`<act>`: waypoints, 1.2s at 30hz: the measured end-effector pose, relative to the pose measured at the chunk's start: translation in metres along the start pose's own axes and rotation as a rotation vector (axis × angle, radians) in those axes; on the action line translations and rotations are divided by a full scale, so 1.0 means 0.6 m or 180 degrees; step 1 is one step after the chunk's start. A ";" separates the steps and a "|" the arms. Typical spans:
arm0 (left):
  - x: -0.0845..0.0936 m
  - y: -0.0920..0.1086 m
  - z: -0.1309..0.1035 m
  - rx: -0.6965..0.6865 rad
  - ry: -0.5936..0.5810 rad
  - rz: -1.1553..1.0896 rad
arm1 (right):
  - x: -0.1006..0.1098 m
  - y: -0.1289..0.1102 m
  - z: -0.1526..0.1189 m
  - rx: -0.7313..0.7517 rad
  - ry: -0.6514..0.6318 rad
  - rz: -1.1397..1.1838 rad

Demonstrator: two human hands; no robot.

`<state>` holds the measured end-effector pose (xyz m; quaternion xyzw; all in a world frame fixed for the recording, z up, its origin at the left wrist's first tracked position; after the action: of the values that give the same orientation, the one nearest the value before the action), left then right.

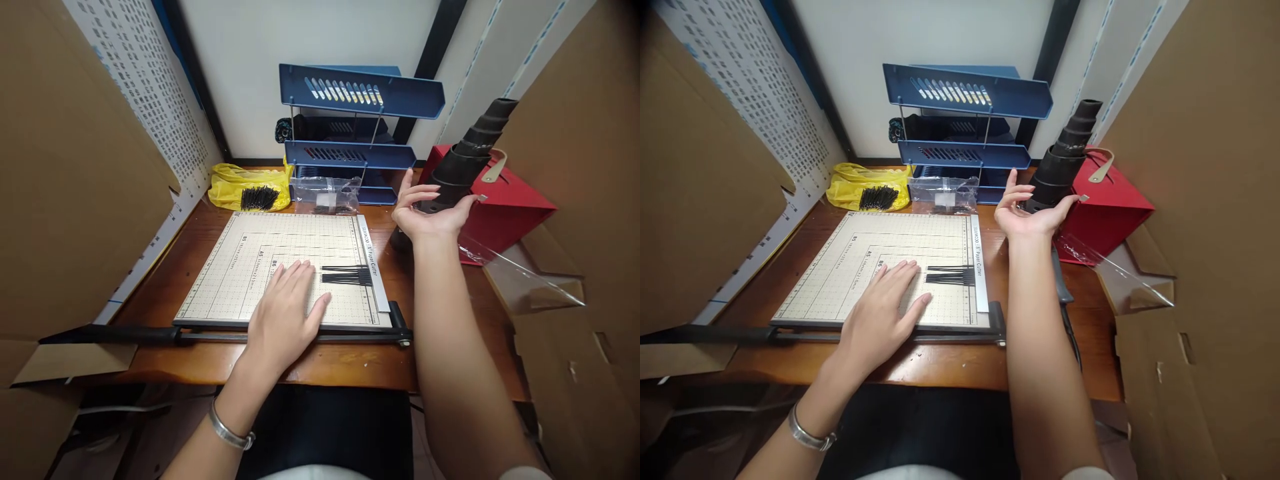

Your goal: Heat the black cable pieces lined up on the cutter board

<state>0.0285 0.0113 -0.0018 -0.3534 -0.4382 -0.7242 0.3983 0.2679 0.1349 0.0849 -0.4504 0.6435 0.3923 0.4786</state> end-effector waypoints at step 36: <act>-0.004 0.001 -0.001 0.0057 -0.0065 -0.0034 | -0.043 0.088 -0.118 0.2283 -0.2941 -0.3847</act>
<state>0.0298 0.0111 -0.0039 -0.3548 -0.4506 -0.7188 0.3930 0.2024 0.0887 0.1302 -0.3323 0.1165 -0.0148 0.9359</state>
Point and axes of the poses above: each hand's wrist, its own z-axis towards the middle knuckle, its own x-axis out of the back of the hand, y = z × x, the point moved 1 cm from there along z, towards the middle knuckle, and after that the axes turned 10 degrees about x, right-handed, at the moved point
